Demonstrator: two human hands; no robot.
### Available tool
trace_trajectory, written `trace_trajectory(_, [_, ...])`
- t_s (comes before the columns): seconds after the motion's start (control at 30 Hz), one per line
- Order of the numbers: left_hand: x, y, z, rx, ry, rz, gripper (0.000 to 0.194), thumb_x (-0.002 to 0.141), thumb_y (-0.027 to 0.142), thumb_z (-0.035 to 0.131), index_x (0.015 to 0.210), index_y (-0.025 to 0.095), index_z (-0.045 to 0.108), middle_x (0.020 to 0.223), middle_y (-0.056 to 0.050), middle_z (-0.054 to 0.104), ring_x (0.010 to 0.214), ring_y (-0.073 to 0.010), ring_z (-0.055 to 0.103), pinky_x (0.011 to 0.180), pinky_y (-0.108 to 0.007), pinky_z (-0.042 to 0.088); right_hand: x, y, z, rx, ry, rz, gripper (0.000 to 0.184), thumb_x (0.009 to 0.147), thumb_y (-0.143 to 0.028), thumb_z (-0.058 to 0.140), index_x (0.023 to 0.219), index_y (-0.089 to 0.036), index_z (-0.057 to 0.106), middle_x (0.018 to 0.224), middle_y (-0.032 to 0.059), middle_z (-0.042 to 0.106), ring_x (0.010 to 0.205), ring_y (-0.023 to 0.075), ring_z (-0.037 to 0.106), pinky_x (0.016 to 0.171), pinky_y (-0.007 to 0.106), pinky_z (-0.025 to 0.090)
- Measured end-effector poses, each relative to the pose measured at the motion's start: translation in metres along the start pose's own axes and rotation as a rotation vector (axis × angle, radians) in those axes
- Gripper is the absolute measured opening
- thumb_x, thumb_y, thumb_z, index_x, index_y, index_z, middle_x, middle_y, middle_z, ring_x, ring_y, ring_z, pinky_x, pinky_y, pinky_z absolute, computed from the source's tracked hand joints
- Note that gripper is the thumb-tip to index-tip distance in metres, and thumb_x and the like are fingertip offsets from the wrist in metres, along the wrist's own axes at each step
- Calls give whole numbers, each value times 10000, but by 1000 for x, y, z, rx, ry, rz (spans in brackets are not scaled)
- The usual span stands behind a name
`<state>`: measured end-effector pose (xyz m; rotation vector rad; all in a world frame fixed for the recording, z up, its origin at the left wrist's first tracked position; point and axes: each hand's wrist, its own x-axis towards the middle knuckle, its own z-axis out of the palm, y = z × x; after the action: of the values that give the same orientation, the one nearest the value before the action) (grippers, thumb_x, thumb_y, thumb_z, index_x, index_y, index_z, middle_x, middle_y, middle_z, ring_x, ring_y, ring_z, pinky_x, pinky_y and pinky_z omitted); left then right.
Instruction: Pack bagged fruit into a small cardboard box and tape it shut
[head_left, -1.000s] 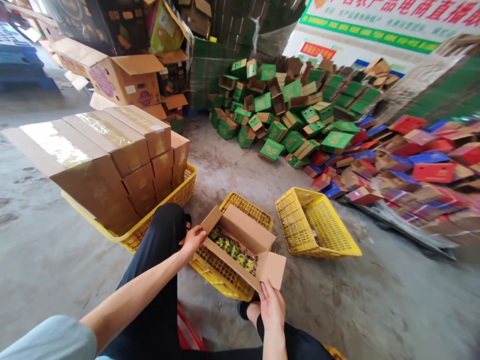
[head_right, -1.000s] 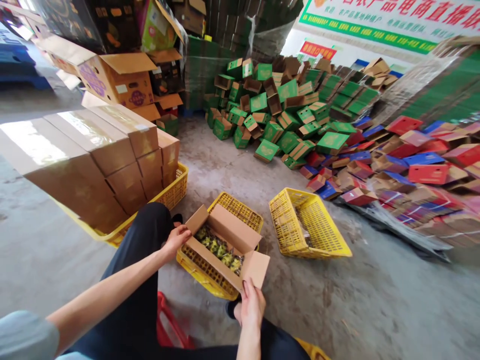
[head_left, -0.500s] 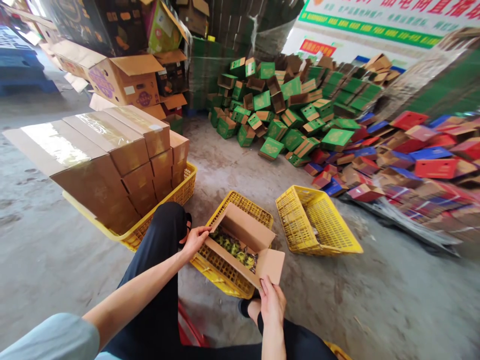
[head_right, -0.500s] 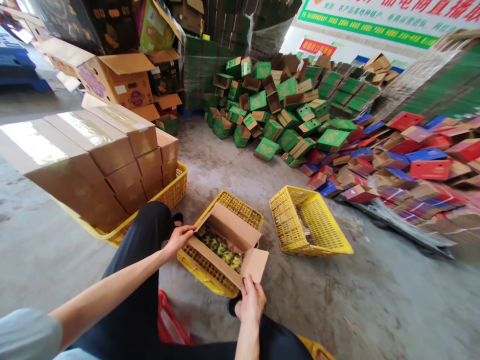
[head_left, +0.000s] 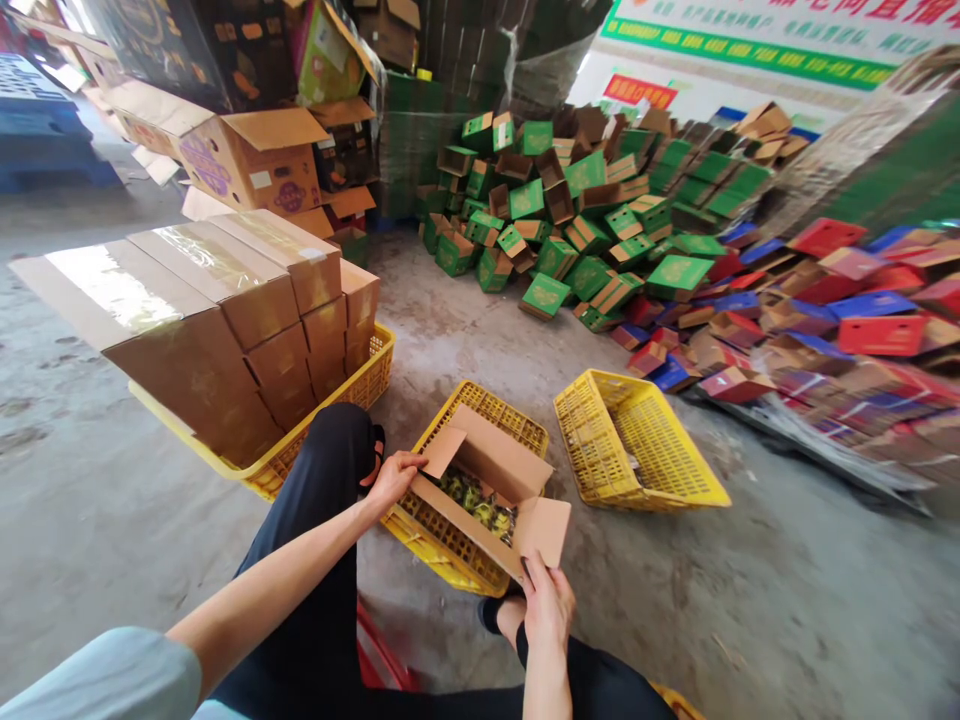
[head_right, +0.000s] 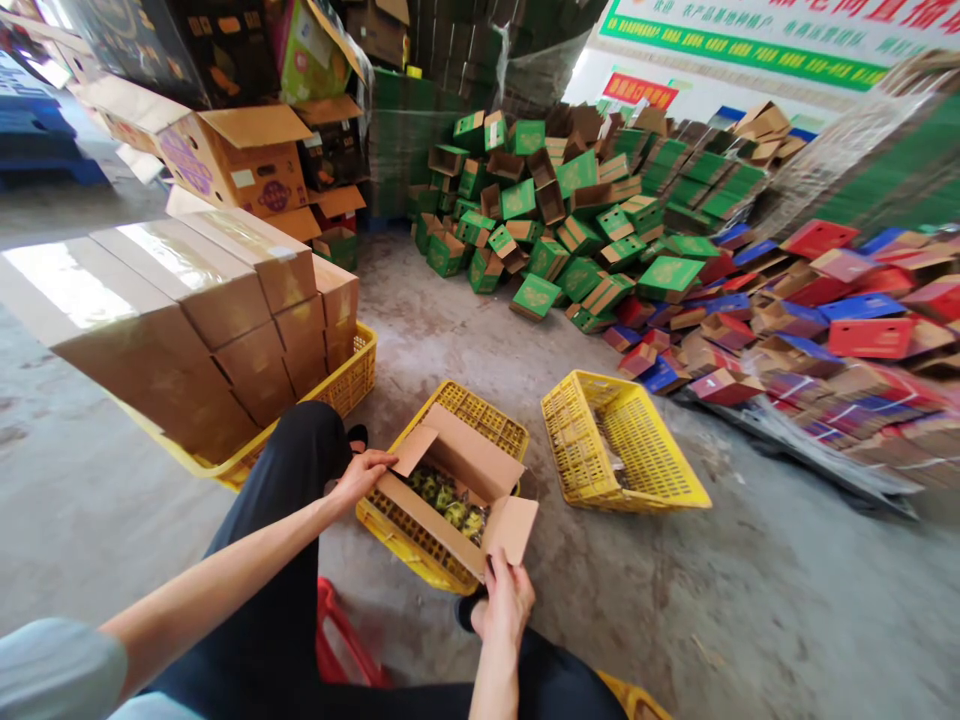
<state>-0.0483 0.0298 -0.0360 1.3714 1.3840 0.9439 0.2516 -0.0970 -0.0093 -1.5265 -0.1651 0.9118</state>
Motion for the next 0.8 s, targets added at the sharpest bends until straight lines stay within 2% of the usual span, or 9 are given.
trace_trajectory(0.17, [1,-2,0,108,-42,58,382,861,94,516,1089,164,813,1232,-111,696,1146,-243,670,1054,-358,504,-1,0,0,-27,-9,5,592,347,-396,1006,779,-157,679,745,-4,737,753,161,729,718,227,625])
trace_trajectory(0.47, [2,2,0,304,-107,215,383,881,106,479,1075,191,799,1162,-101,655,1085,-225,658,995,-343,535,0,0,-2,-78,-34,-27,564,404,-438,986,790,-161,682,762,8,740,779,195,738,719,265,634])
trace_trajectory(0.53, [0,6,-2,341,-134,270,334,876,122,503,1018,184,798,1198,-110,645,1101,-230,654,1016,-348,527,-2,-1,0,-67,-25,-17,574,380,-412,989,802,-160,694,774,10,747,768,186,731,714,253,629])
trace_trajectory(0.63, [-3,10,-3,388,-167,342,245,887,169,549,959,179,783,1310,-121,622,1189,-252,633,1095,-372,483,-6,-3,3,-81,-38,-36,555,413,-428,973,824,-165,707,799,19,761,759,188,726,705,260,626])
trace_trajectory(0.8, [-6,11,-3,445,-189,384,229,941,255,571,1039,170,761,1454,-153,590,1307,-313,594,1133,-444,451,-7,-3,4,-110,-44,-71,555,434,-472,945,842,-172,717,821,29,774,780,208,727,724,286,619])
